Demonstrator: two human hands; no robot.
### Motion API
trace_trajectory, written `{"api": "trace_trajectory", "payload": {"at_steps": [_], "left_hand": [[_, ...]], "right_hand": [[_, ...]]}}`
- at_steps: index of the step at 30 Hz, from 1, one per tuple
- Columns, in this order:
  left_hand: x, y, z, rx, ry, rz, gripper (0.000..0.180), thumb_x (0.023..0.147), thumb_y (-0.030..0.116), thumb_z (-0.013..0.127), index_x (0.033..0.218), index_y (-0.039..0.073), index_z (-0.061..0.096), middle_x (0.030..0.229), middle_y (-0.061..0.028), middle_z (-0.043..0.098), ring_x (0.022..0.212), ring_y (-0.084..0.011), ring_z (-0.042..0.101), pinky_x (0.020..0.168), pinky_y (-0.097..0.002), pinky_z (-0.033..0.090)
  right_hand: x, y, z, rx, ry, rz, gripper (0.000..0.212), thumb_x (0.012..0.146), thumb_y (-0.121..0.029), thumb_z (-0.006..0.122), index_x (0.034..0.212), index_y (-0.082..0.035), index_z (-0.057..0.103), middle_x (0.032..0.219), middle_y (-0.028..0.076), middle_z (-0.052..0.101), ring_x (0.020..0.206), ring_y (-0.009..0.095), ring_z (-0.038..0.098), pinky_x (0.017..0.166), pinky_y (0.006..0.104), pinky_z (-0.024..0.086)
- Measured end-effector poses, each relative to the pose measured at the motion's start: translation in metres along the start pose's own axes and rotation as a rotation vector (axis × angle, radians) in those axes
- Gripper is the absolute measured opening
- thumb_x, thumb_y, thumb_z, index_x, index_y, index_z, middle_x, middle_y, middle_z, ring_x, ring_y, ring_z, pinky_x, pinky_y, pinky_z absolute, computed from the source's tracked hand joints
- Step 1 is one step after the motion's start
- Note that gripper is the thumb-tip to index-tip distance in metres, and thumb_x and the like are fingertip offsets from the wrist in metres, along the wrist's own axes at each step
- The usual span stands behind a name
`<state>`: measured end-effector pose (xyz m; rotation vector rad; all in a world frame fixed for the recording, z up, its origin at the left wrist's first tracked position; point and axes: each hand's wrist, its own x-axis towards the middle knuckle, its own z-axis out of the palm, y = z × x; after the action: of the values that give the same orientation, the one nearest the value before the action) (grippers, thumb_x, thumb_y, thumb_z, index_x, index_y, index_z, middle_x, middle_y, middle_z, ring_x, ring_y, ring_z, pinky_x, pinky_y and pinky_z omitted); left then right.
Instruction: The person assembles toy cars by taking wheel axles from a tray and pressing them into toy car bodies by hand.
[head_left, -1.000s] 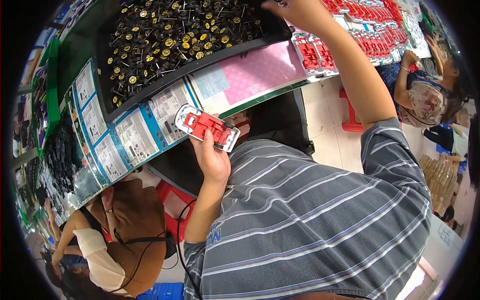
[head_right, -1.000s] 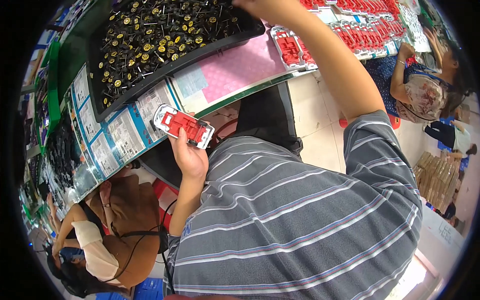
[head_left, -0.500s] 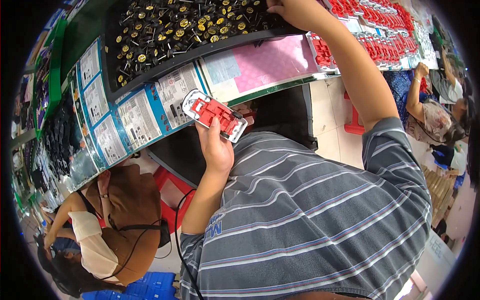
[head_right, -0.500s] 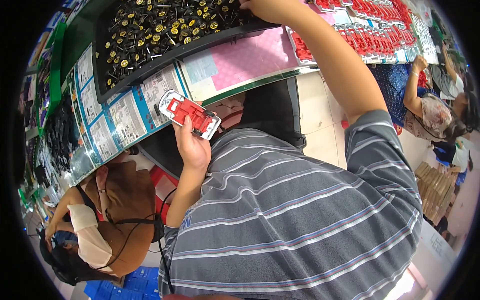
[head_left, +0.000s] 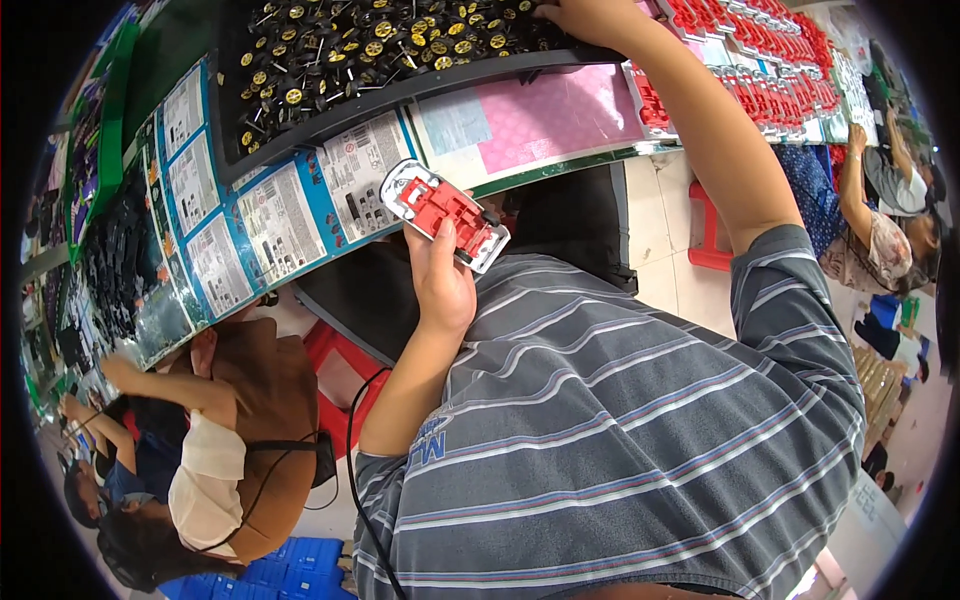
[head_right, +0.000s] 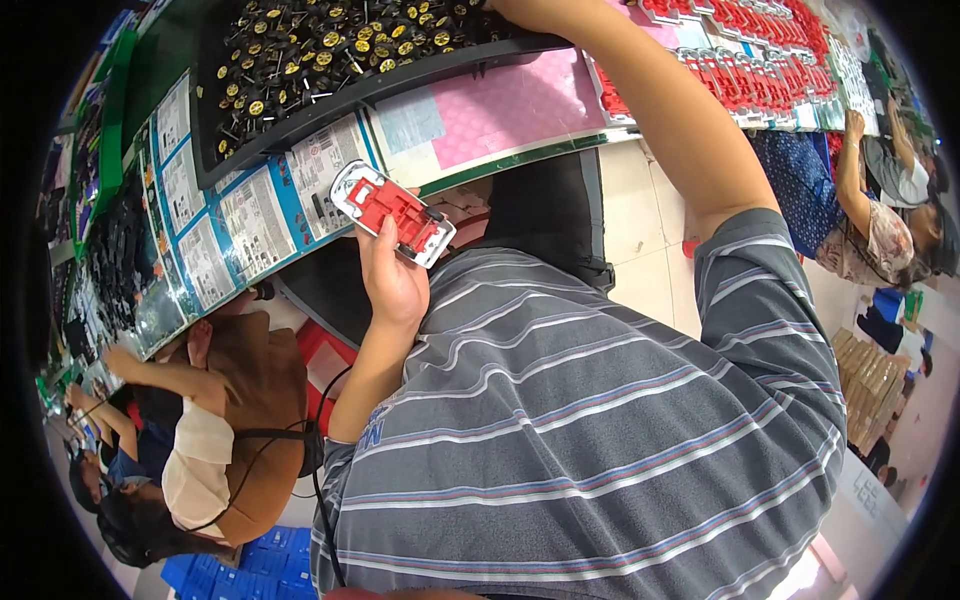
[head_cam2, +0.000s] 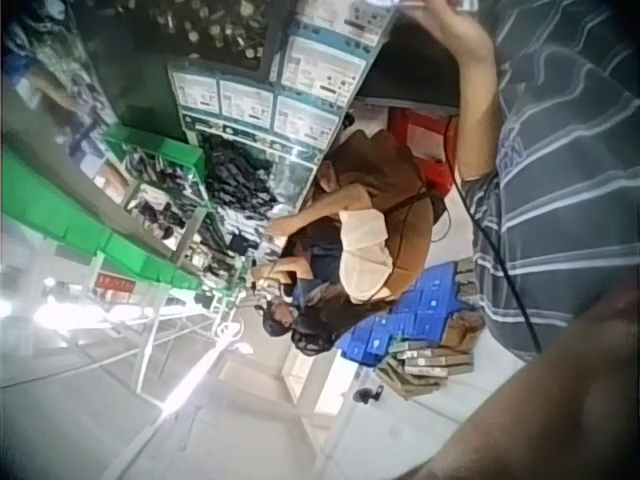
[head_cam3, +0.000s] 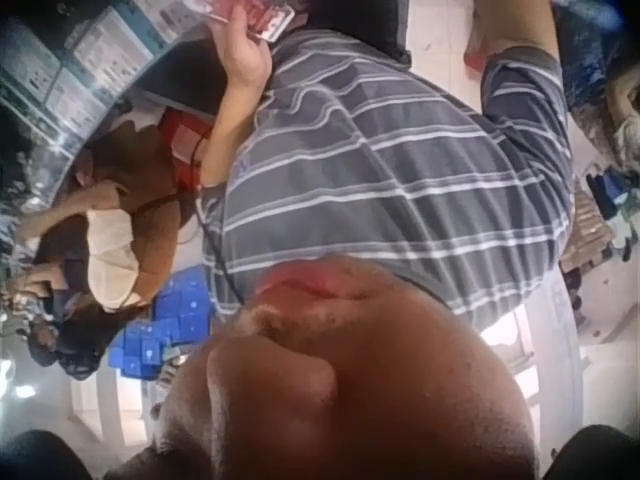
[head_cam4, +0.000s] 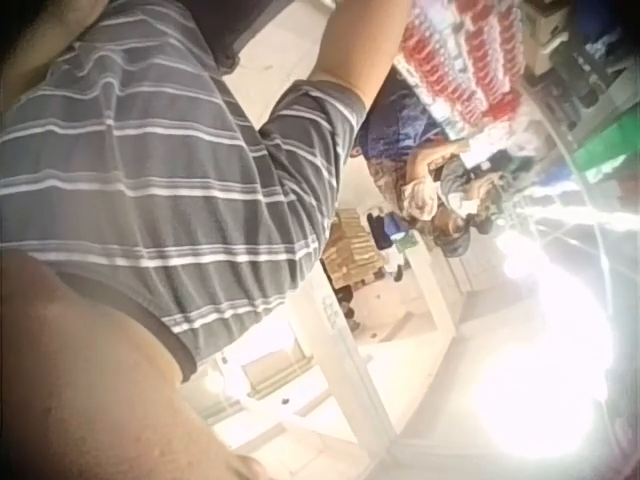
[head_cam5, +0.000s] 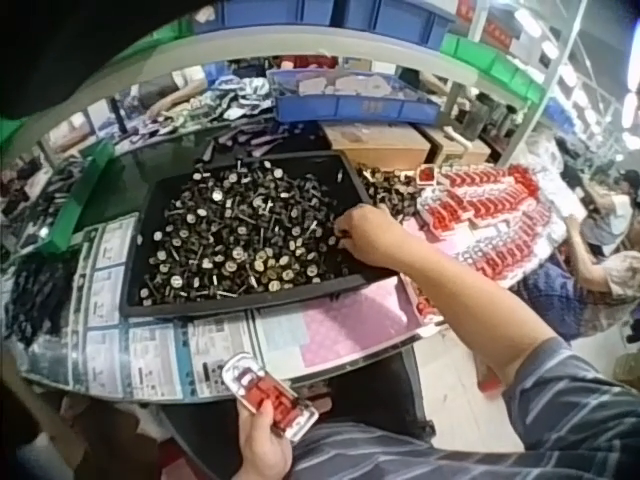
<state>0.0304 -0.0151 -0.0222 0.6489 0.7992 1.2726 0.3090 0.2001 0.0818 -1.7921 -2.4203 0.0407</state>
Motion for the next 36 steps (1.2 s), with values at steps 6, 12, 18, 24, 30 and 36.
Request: {"api": "trace_trajectory", "payload": {"at_steps": [6,12,18,24,30,36], "left_hand": [[0.003,0.0,-0.002,-0.027,0.027,-0.008,0.045,0.107,0.017,0.044,0.149,0.001,0.037,0.137,-0.0208,0.057,0.118,-0.0261,0.063,0.1,-0.0422,0.053],[0.004,0.001,0.01,-0.027,-0.028,-0.023,0.044,0.107,0.016,0.043,0.148,0.001,0.038,0.137,-0.021,0.057,0.12,-0.0262,0.061,0.102,-0.0421,0.052],[0.0,0.005,0.006,-0.028,0.0,0.025,0.043,0.106,0.016,0.044,0.146,0.0,0.039,0.137,-0.0226,0.057,0.12,-0.0266,0.061,0.103,-0.0429,0.052],[0.004,0.008,0.009,-0.007,0.064,0.102,0.046,0.108,0.021,0.042,0.15,0.002,0.037,0.139,-0.0216,0.056,0.125,-0.0271,0.058,0.108,-0.0437,0.045],[0.002,0.012,0.014,0.077,0.074,0.167,0.047,0.107,0.024,0.042,0.148,0.001,0.037,0.14,-0.023,0.054,0.125,-0.0279,0.057,0.108,-0.0437,0.044],[-0.001,0.015,0.014,0.044,0.082,0.173,0.045,0.106,0.018,0.046,0.146,0.0,0.035,0.138,-0.0224,0.055,0.121,-0.025,0.058,0.108,-0.0408,0.043]], "right_hand": [[0.001,-0.005,-0.006,0.02,-0.033,-0.082,0.024,0.087,-0.029,0.074,0.088,-0.006,0.072,0.092,0.018,0.071,0.094,0.039,0.068,0.079,0.0504,0.053],[0.004,-0.003,-0.005,0.232,0.085,-0.01,0.024,0.087,-0.03,0.075,0.09,-0.006,0.075,0.085,0.021,0.07,0.086,0.04,0.068,0.078,0.0481,0.054],[-0.08,-0.086,-0.034,0.727,0.444,-0.035,0.025,0.09,-0.023,0.075,0.094,0.001,0.07,0.107,0.023,0.069,0.091,0.038,0.07,0.076,0.0412,0.057],[-0.168,-0.137,0.018,0.94,0.121,-0.124,0.025,0.081,-0.005,0.082,0.099,-0.001,0.067,0.13,0.02,0.065,0.112,0.033,0.067,0.095,0.0393,0.055],[-0.184,-0.166,0.039,0.984,0.221,-0.06,0.042,0.071,-0.006,0.09,0.101,-0.003,0.06,0.124,0.018,0.063,0.102,0.029,0.067,0.087,0.0356,0.056],[-0.19,-0.177,0.04,0.927,0.31,-0.103,0.044,0.075,0.0,0.086,0.11,0.001,0.059,0.124,0.015,0.055,0.094,0.022,0.069,0.077,0.0299,0.064]]}}
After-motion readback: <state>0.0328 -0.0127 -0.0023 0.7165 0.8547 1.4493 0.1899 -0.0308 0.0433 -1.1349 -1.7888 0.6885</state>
